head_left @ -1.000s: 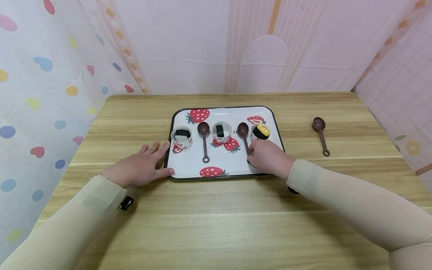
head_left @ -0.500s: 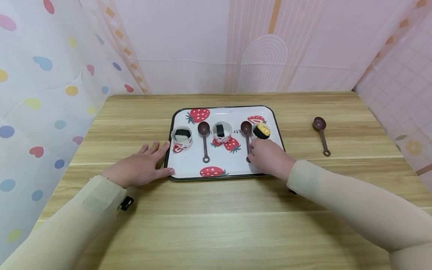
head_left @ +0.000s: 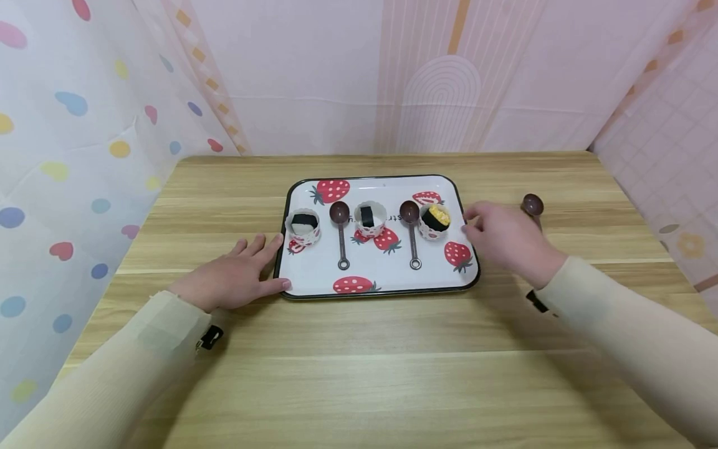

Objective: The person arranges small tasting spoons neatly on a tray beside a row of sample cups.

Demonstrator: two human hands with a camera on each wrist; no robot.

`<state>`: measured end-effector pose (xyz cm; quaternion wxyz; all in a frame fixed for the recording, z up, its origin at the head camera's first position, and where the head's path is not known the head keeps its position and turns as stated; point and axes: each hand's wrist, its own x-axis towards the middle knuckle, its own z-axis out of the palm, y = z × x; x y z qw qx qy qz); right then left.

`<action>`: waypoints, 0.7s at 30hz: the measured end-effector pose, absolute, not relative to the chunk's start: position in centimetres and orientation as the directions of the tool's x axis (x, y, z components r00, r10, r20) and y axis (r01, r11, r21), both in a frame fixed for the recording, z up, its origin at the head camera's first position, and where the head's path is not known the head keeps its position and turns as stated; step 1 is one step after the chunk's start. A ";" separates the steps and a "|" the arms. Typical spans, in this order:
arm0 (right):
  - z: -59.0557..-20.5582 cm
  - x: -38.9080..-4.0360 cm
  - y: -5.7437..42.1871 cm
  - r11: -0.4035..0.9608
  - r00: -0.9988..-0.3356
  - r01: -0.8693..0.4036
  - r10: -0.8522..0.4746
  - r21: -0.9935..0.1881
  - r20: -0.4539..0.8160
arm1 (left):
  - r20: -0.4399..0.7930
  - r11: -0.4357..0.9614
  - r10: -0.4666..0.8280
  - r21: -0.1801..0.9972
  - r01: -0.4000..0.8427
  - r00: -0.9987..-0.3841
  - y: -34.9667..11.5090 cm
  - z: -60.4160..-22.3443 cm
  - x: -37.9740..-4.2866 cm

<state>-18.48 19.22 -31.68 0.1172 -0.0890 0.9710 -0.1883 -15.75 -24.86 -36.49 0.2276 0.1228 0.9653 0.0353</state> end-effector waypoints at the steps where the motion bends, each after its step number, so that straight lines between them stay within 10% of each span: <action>1: -31.7 -18.8 20.3 0.920 -0.960 -0.122 -0.205 -0.374 -0.191 | -0.431 0.967 0.253 0.124 0.221 -0.866 -24.8 -36.5 -15.8; 21: -34.7 -20.8 28.2 0.982 -0.930 -0.125 -0.165 -0.140 -0.329 | -0.424 0.966 0.257 0.119 0.228 -0.868 -24.9 -36.6 -15.8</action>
